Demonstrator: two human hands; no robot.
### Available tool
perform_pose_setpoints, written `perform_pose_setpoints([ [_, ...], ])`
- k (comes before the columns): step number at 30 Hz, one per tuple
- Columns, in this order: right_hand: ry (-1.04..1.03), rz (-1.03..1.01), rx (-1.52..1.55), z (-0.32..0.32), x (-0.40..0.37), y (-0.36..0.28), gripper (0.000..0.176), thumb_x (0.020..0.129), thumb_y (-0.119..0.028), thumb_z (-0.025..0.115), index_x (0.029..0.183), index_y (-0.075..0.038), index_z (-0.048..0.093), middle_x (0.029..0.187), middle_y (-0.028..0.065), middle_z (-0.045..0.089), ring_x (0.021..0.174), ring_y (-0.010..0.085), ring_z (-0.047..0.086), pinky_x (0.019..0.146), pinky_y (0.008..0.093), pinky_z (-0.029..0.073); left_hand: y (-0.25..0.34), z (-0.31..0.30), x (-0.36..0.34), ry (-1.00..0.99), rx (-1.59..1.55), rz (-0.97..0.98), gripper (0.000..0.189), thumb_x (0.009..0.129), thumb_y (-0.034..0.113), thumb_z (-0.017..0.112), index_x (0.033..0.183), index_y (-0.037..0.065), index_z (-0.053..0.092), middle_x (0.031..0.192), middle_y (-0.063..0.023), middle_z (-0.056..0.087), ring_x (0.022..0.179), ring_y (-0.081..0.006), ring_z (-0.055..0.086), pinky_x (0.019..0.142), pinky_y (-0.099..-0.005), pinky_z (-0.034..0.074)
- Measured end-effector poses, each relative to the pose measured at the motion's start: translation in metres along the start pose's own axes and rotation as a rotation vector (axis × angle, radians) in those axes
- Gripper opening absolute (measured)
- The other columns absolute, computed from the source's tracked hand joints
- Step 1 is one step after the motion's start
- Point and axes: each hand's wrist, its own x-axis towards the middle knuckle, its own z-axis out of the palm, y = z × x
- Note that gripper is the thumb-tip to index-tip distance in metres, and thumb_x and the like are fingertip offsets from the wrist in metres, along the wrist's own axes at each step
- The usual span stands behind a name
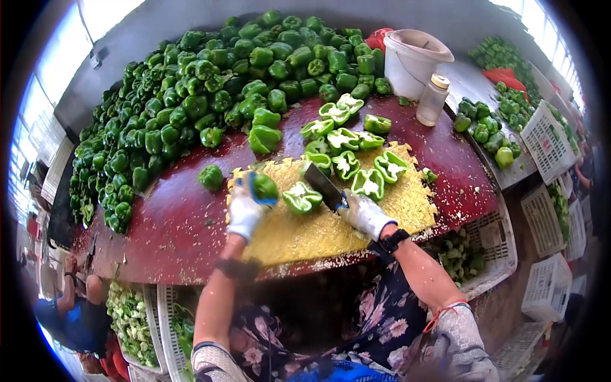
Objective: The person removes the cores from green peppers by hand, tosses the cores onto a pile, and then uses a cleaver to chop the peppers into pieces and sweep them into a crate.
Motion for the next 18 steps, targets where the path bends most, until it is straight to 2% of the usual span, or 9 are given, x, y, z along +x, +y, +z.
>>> perform_pose_setpoints([
  [2, 0.006, 0.020, 0.021, -0.010, -0.014, -0.019, 0.064, 0.093, -0.035, 0.055, 0.143, 0.002, 0.040, 0.124, 0.0286, 0.060, 0.117, 0.0403, 0.057, 0.099, 0.0426, 0.046, 0.080, -0.006, -0.047, -0.184, 0.441, -0.162, 0.105, 0.066, 0.040, 0.086, 0.150, 0.011, 0.032, 0.144, -0.0284, 0.040, 0.123, -0.0404, 0.054, 0.103, -0.0424, 0.049],
  [4, 0.069, -0.004, -0.030, -0.002, -0.018, -0.020, 0.064, 0.093, -0.036, 0.056, 0.142, 0.001, 0.040, 0.122, 0.0286, 0.061, 0.116, 0.0412, 0.058, 0.099, 0.0438, 0.046, 0.080, -0.005, -0.062, -0.182, 0.439, -0.183, 0.107, 0.065, 0.037, 0.087, 0.152, 0.012, 0.029, 0.142, -0.0274, 0.043, 0.125, -0.0420, 0.051, 0.105, -0.0428, 0.046],
  [6, 0.177, -0.118, -0.068, -0.009, -0.036, -0.040, 0.064, 0.093, -0.038, 0.056, 0.142, 0.000, 0.039, 0.119, 0.0282, 0.062, 0.113, 0.0408, 0.059, 0.098, 0.0459, 0.046, 0.078, -0.014, -0.073, 0.017, 0.134, 0.019, 0.109, 0.065, 0.033, 0.088, 0.153, 0.015, 0.026, 0.143, -0.0254, 0.044, 0.129, -0.0426, 0.047, 0.109, -0.0426, 0.042],
  [8, 0.178, -0.141, -0.114, -0.015, -0.052, -0.068, 0.062, 0.094, -0.037, 0.058, 0.142, -0.002, 0.039, 0.118, 0.0273, 0.062, 0.111, 0.0403, 0.060, 0.097, 0.0458, 0.047, 0.056, -0.020, -0.078, 0.059, -0.088, -0.124, 0.101, 0.068, 0.021, 0.088, 0.151, 0.011, 0.032, 0.142, -0.0215, 0.046, 0.129, -0.0379, 0.047, 0.110, -0.0409, 0.040],
  [10, 0.092, -0.195, -0.118, -0.018, -0.058, -0.088, 0.060, 0.094, -0.031, 0.060, 0.144, -0.005, 0.038, 0.117, 0.0280, 0.062, 0.111, 0.0372, 0.061, 0.093, 0.0422, 0.051, 0.053, -0.031, -0.086, 0.279, -0.164, -0.229, 0.076, 0.073, 0.012, 0.084, 0.140, 0.008, 0.047, 0.130, -0.0172, 0.056, 0.117, -0.0303, 0.056, 0.102, -0.0382, 0.046],
  [12, 0.267, -0.498, -0.427, 0.011, -0.042, -0.079, 0.037, 0.097, -0.013, 0.052, 0.132, -0.004, 0.048, 0.104, 0.0264, 0.065, 0.090, 0.0319, 0.068, 0.079, 0.0389, 0.056, 0.019, -0.039, -0.079, 0.394, -0.394, -0.351, 0.048, 0.078, 0.005, 0.079, 0.122, 0.006, 0.058, 0.112, -0.0115, 0.064, 0.099, -0.0230, 0.062, 0.088, -0.0349, 0.052],
  [13, 0.321, -0.561, -0.484, 0.025, -0.032, -0.078, 0.039, 0.099, -0.019, 0.052, 0.133, -0.002, 0.047, 0.102, 0.0198, 0.066, 0.083, 0.0261, 0.067, 0.071, 0.0352, 0.056, 0.002, -0.033, -0.077, 0.538, -0.403, -0.209, 0.027, 0.084, 0.000, 0.073, 0.105, 0.009, 0.058, 0.084, 0.0012, 0.061, 0.066, -0.0094, 0.059, 0.051, -0.0238, 0.050],
  [14, 0.374, -0.624, -0.538, 0.041, -0.020, -0.074, 0.042, 0.101, -0.025, 0.053, 0.135, -0.001, 0.046, 0.100, 0.0132, 0.067, 0.077, 0.0204, 0.065, 0.062, 0.0315, 0.057, 0.030, -0.045, -0.086, 0.492, -0.529, -0.282, 0.020, 0.088, 0.004, 0.069, 0.105, 0.009, 0.058, 0.085, -0.0005, 0.061, 0.061, -0.0092, 0.056, 0.047, -0.0226, 0.047],
  [18, -0.023, -0.284, -0.321, 0.075, 0.010, -0.074, 0.053, 0.106, -0.030, 0.020, 0.130, 0.002, 0.053, 0.114, 0.0201, 0.065, 0.095, 0.0322, 0.065, 0.091, 0.0409, 0.052, 0.056, -0.034, -0.093, 0.209, -0.692, -0.529, 0.022, 0.093, 0.022, 0.068, 0.104, 0.007, 0.056, 0.083, -0.0014, 0.060, 0.051, -0.0089, 0.050, 0.041, -0.0248, 0.043],
])
